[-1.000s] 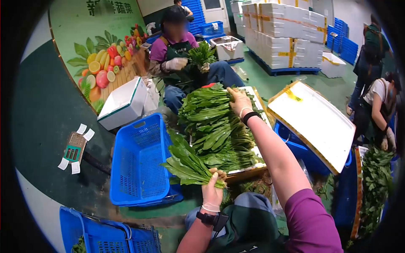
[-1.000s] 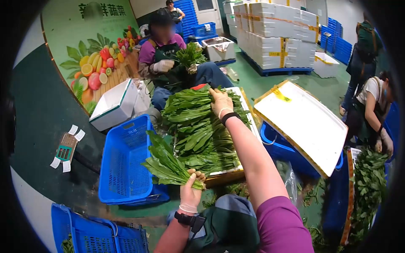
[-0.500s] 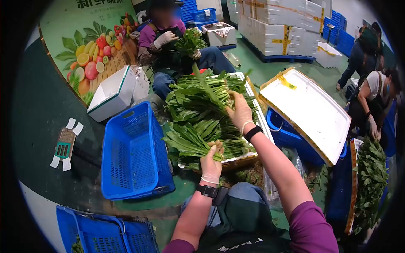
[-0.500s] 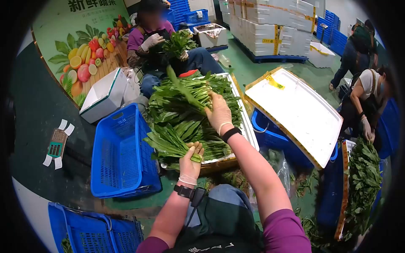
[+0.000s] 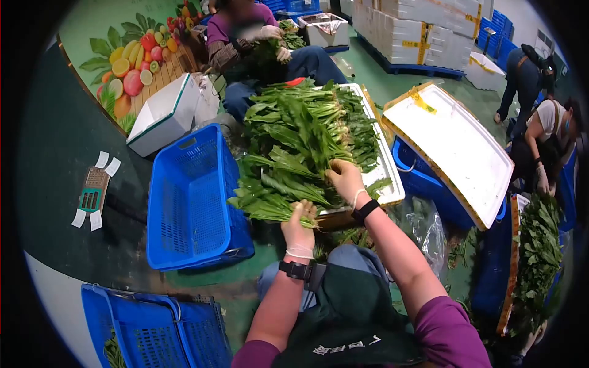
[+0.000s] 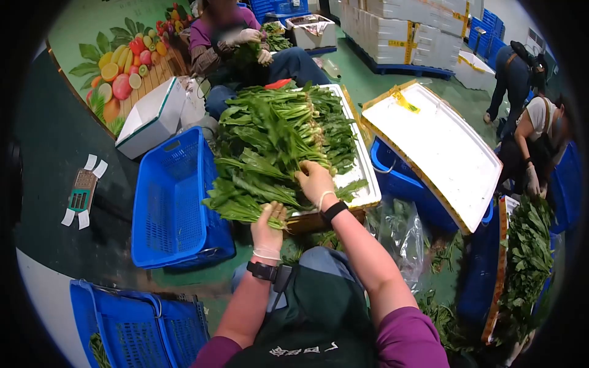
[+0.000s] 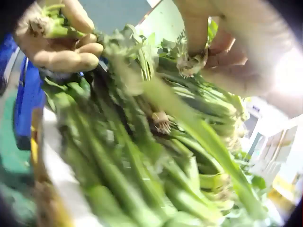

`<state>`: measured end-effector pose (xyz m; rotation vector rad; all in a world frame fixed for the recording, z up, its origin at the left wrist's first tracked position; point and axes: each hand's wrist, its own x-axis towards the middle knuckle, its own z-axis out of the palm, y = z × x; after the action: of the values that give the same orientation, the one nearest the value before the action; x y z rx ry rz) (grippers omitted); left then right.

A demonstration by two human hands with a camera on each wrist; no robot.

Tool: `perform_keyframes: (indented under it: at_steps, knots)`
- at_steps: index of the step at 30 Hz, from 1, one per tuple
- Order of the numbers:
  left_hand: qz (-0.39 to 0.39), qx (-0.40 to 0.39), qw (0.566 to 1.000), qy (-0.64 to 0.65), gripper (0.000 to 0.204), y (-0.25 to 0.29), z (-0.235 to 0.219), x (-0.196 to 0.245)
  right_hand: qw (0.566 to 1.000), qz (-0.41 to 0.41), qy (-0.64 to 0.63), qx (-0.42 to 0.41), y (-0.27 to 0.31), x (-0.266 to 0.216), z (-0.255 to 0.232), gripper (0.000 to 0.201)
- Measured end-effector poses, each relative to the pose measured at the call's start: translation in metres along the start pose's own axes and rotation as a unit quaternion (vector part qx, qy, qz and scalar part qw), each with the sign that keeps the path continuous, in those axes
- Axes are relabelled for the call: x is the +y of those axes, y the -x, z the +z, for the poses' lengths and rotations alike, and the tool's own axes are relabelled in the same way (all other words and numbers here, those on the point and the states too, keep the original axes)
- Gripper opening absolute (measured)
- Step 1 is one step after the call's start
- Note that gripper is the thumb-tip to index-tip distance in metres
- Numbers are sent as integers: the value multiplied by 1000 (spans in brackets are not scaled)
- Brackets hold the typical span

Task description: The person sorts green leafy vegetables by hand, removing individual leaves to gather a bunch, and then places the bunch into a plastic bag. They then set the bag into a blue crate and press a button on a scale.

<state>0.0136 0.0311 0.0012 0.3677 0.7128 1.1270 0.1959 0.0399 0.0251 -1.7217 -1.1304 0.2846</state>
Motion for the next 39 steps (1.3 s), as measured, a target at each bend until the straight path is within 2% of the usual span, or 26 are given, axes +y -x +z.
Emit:
perform_keyframes:
  at_steps: [1,4,6,8,10,12,14,16,17,20,25,27,31,35,39]
  knots:
    - [2,13,999,51,13,-1,-5,1,999,-2,-20,-26,8,-2,-1,29]
    - [30,49,997,44,15,-1,-18,3,993,0,-76,-87,18,-8,-1,30]
    - [-16,16,999,44,15,2,-20,2,936,129,-278,-171,23,-8,6,29]
    - [-11,0,999,33,17,14,-10,5,922,121,-297,-215,29,-32,-3,28]
    - [-7,-10,1000,11,16,25,-5,10,927,109,-319,-166,41,-37,3,32]
    - [13,-83,995,-47,17,28,-3,13,949,94,-230,-197,52,-30,6,38]
    - [22,-83,995,-54,15,21,-9,10,947,85,-241,-196,63,-22,11,41]
    - [10,-82,993,-87,17,18,-15,12,923,137,-302,-193,74,-17,11,44]
    - [15,-70,993,-91,20,19,-14,12,889,197,-367,-188,79,-19,11,41]
    - [17,-48,992,-112,23,25,-11,13,881,194,-394,-178,88,-25,4,42]
    - [57,-88,988,-110,27,43,-15,15,882,179,-408,-154,95,-40,6,38]
    - [60,-97,989,-90,28,49,-16,21,890,141,-405,-157,99,-53,3,31]
    - [46,-105,992,-48,32,48,-24,25,864,205,-433,-156,100,-53,6,26]
    - [51,-95,992,-59,32,47,-24,26,860,210,-435,-162,104,-57,8,30]
    - [50,-105,991,-71,31,49,-23,28,890,165,-411,-110,108,-64,10,37]
